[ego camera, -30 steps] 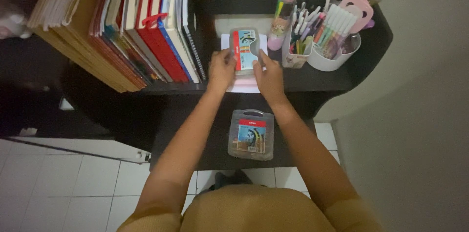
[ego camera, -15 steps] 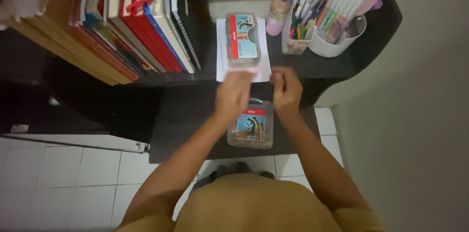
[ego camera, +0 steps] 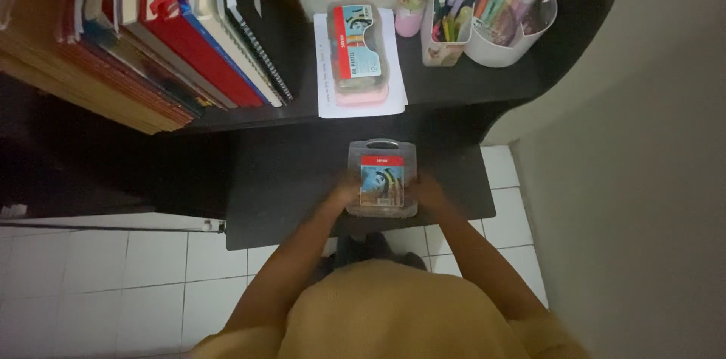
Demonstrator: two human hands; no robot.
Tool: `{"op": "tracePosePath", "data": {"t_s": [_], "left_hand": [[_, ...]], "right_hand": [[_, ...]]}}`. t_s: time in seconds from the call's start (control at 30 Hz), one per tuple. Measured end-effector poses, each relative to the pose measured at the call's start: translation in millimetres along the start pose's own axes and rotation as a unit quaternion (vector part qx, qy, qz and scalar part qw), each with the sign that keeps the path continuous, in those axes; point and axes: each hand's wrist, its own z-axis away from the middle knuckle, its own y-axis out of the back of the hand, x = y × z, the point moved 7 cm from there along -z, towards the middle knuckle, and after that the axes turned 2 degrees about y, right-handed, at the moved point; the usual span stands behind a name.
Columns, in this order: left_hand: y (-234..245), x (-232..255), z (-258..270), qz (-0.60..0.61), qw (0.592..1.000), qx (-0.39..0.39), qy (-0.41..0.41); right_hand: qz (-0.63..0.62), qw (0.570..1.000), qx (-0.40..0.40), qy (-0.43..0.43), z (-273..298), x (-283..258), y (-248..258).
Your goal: Organizing notebooks and various stationery items on a desk.
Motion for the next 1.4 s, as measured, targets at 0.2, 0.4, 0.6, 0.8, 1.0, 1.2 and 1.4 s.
{"op": "tracePosePath", "data": {"t_s": [0.2,0.4,0.6,0.8,1.0,1.2,1.4], "left_hand": [[-16,-44,-17,0.020,0.999,-0.015,0.035],[-8,-46,12,0.131,0.983,-0.045,0.120],[11,-25,48,0.207,0.970,-0.040,0.121],[33,15,87,0.271,0.957,-0.101,-0.022],[103,134,178,0.311,0.904,-0.187,-0.228],[179,226,246,0.368,0.886,-0.117,-0.256],[221,251,239,0.492,0.825,0.002,-0.277]], "right_hand": [[-0.077,0.989,-0.048,-0.120,23,8,-12],[-0.197,0.968,-0.013,-0.156,26,24,-1],[-0.115,0.983,0.001,-0.143,37,9,13],[-0.332,0.936,0.032,-0.112,87,-58,37],[-0.368,0.929,-0.017,-0.007,101,-114,86],[-0.316,0.944,0.003,0.099,144,-268,161],[-0.322,0.923,-0.015,0.208,147,-342,169]]}}
